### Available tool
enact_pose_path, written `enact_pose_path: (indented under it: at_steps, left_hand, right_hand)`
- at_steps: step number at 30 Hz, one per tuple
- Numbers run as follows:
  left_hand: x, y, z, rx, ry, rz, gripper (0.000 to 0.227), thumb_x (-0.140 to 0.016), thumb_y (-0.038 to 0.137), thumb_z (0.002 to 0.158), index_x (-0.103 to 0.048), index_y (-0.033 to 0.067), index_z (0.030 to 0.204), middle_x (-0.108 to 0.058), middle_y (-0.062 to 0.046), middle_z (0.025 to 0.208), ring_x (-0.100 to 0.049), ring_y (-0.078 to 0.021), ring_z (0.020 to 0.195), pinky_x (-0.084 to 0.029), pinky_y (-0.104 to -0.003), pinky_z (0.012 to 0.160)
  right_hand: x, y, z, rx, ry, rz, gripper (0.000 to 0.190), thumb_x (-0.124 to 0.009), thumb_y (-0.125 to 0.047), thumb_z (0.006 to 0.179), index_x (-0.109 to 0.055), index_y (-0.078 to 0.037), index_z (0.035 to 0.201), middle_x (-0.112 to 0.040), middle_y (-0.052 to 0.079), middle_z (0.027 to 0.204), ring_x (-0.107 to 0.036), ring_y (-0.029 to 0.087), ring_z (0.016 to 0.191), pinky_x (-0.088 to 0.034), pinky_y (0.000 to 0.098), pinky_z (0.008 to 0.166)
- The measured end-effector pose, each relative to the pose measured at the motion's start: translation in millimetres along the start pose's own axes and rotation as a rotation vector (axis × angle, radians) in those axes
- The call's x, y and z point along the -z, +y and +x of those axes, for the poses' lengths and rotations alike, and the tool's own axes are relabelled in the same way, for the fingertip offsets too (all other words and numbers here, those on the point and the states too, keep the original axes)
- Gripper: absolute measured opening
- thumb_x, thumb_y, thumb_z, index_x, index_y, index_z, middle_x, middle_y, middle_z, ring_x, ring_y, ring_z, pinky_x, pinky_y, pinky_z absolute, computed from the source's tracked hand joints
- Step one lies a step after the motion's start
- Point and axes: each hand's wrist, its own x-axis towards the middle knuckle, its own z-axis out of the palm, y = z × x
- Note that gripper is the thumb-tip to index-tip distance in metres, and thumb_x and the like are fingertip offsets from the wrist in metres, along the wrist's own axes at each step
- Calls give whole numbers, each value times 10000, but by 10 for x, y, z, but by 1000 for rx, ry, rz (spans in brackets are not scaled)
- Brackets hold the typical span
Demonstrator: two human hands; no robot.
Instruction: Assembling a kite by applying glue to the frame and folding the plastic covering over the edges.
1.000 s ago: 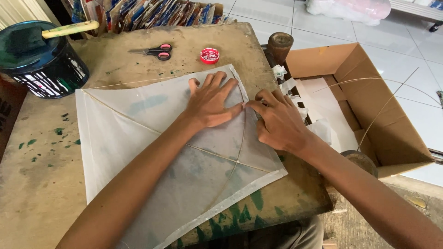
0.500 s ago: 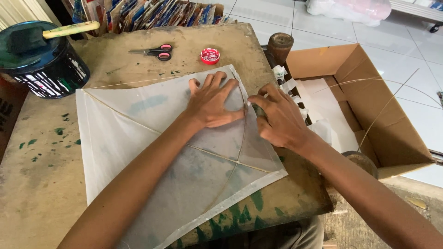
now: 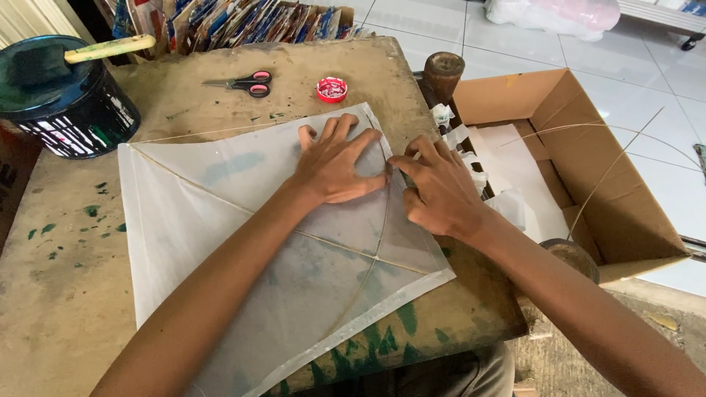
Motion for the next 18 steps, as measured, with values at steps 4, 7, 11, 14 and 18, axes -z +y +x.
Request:
enact_pose_path:
  at_steps: [4,7,11,14,18]
  left_hand:
    - [18,21,-27,11,-11,12,751,-482,772,876,-463,278,1442,-387,-93,1442,-340,-287,1422,-225,-600,1048]
    - [22,25,-14,15,-16,15,759,-481,775,873,-464,283,1450,-389,-93,1446,-341,-284,1425,-226,-600,1046]
    - [26,22,-15,19,-30,14,765,-480,773,872,-464,278,1455,-385,-101,1462,-332,-289,1440,-222,-609,1048]
    - [24,25,-27,17,-22,-1,766,-482,774,869,-465,276,1450,-383,-97,1457,-331,-287,1435,-219,-600,1050]
    - [50,43,-35,24,-31,4,782,-485,779,866,-465,269,1458,-375,-99,1470,-326,-286,1439,-216,-594,1051]
  right_hand:
    - [-26,5,-17,32,1,-82,603,-496,-162,665,-709,-124,1228,-471,77,1131,-564,345,989,-463,490,863]
    - [-31,10,-38,49,8,-104,583,-503,-151,668,-707,-122,1213,-466,79,1128,-578,355,977,-482,493,866]
    - [-73,52,-77,71,24,-141,557,-474,-150,686,-699,-150,1195,-450,56,1129,-584,340,1001,-491,472,866]
    - [-65,42,-69,82,28,-138,529,-500,-156,678,-709,-143,1163,-461,59,1112,-598,351,984,-502,491,839]
    - [-9,15,-75,60,18,-106,502,-494,-135,669,-712,-136,1122,-460,64,1103,-612,378,997,-513,501,853]
